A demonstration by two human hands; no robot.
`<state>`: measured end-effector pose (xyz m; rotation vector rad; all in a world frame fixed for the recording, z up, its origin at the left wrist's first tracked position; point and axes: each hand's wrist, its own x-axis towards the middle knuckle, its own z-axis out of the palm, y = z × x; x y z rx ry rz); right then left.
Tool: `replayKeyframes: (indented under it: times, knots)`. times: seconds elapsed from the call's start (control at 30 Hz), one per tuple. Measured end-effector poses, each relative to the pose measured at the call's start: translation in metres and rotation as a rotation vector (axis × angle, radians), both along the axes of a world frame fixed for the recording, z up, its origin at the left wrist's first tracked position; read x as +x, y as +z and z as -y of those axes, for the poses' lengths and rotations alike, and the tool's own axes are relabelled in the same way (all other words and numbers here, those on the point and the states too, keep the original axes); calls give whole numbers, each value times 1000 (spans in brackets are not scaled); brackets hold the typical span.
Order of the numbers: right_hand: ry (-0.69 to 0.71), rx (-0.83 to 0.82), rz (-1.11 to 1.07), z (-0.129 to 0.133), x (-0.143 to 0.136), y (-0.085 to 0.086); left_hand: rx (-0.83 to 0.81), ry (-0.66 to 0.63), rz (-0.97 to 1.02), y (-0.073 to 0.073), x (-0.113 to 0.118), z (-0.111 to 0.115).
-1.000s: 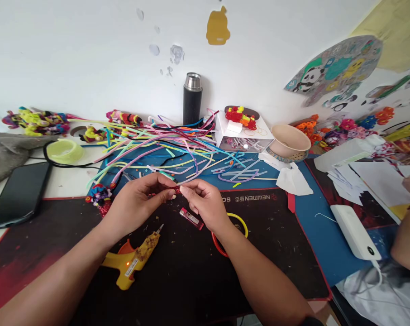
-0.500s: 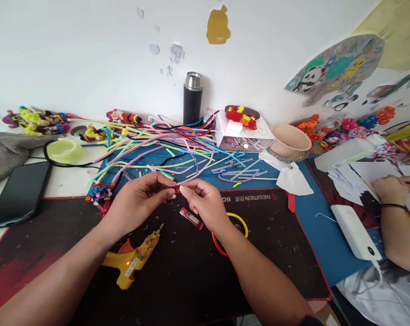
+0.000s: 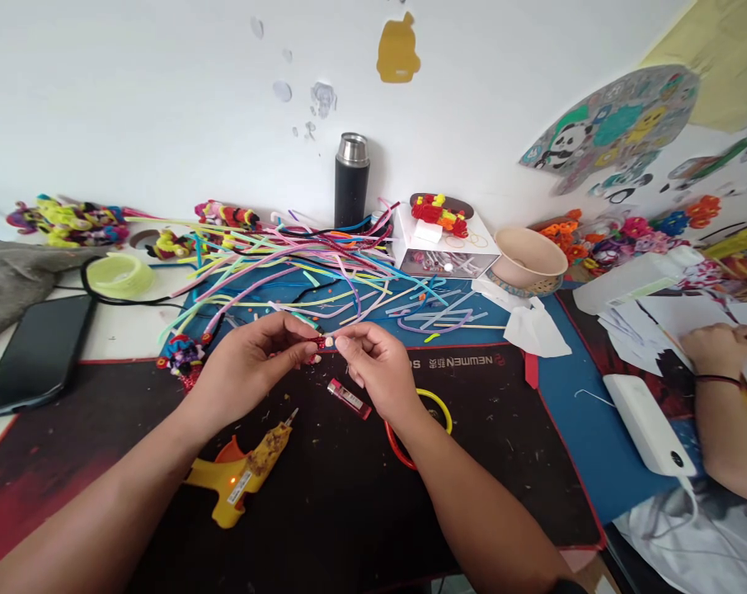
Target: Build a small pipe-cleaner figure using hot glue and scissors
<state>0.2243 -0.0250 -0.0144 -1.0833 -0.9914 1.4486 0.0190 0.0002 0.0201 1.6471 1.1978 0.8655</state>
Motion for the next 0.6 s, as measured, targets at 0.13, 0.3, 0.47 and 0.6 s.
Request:
replayKeyframes:
  times: [0.13,0.3,0.47,0.6]
  knots:
    - [3,31,48,1,-1,1,-9,-18,3,-1,0,0]
    - [7,30,81,1,-1,0,-20,-27,9,-4,-1,1]
    - [5,36,66,1,-2,-2,-41,-26,38,-5,0,1]
    - [9,30,66,1,-2,-1,-76,-16,96,-5,2,1]
